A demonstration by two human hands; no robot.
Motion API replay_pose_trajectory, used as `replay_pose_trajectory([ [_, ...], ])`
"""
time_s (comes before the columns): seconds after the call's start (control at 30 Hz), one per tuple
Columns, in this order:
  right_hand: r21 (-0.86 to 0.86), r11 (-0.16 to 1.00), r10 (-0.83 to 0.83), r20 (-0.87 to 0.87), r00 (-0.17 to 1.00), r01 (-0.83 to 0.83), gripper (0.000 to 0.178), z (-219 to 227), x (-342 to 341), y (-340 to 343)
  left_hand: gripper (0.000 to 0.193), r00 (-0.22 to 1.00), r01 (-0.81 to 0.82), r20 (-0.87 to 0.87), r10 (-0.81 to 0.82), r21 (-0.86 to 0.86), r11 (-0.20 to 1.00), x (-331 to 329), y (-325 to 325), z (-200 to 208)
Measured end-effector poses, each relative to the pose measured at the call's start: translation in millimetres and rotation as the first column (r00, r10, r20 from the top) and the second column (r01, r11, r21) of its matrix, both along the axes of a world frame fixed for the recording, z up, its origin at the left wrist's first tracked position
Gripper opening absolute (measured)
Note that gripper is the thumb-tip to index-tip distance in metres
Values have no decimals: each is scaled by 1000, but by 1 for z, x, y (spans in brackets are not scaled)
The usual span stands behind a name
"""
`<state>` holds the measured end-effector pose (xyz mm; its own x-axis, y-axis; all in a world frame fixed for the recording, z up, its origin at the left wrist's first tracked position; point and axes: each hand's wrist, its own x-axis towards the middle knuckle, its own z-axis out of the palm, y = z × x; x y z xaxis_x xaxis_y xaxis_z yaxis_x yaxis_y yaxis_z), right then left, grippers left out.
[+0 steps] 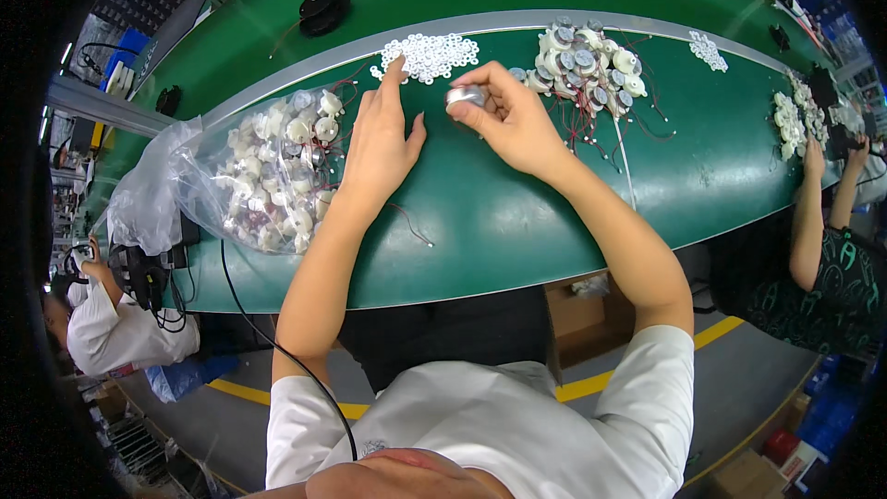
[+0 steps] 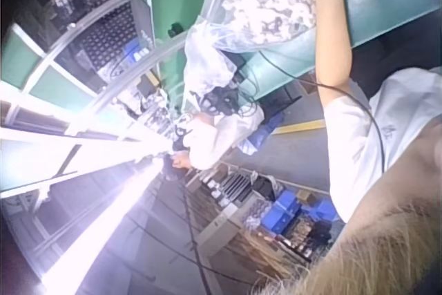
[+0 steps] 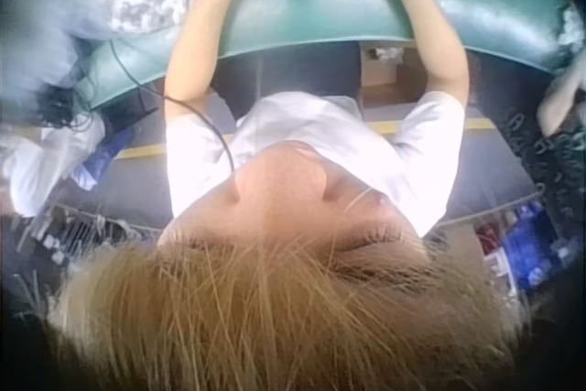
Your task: Manually assemble small white electrical components on an assembly line by inserting small parts into a housing.
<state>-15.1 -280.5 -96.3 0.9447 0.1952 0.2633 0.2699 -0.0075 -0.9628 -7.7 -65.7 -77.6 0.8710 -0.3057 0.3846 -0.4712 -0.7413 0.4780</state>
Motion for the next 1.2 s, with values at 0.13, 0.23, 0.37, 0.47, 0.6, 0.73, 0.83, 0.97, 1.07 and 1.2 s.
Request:
replay_pose_trajectory([
  [0.13, -385, 921, 3, 163, 987, 61, 22, 24, -7, 3, 74, 1000, 14, 6, -14, 10, 1000, 4, 6, -6],
  [0.23, -509, 857, 60, 261, 963, 85, 25, 24, -8, 4, 70, 1000, 12, -9, -12, -21, 1000, 5, 6, -5],
  [0.37, -504, 863, 68, 98, 993, -9, 31, 16, -4, 3, 69, 996, 26, -88, -36, -111, 994, 2, 9, -1],
  [0.47, -489, 871, 94, 93, 991, -37, 35, 14, -4, 8, 70, 994, 43, -89, -58, -163, 986, 2, 13, -3],
  [0.6, -514, 857, 111, 242, 964, 30, 36, 22, -6, 9, 73, 990, 58, -114, -81, -196, 979, 1, 16, -1],
  [0.73, -501, 866, 146, 227, 963, -13, 35, 14, -1, 5, 79, 988, 47, -133, -77, -214, 976, -3, 14, 3],
  [0.83, -518, 854, 168, 208, 964, -37, 30, 13, 4, 5, 76, 987, 49, -137, -88, -262, 964, -2, 14, 4],
  [0.97, -420, 907, 79, 119, 990, -22, 23, 30, 8, 11, 62, 971, 133, -140, -196, -364, 922, 0, 17, 6],
  [1.07, -439, 898, 122, 165, 979, -38, 24, 47, 18, 19, 48, 899, 68, -292, -326, -643, 763, 2, 19, 9],
  [1.2, -348, 931, 175, 176, 969, -105, 24, 49, 28, 26, 40, 792, -107, -369, -486, -868, 485, 11, 22, 6],
])
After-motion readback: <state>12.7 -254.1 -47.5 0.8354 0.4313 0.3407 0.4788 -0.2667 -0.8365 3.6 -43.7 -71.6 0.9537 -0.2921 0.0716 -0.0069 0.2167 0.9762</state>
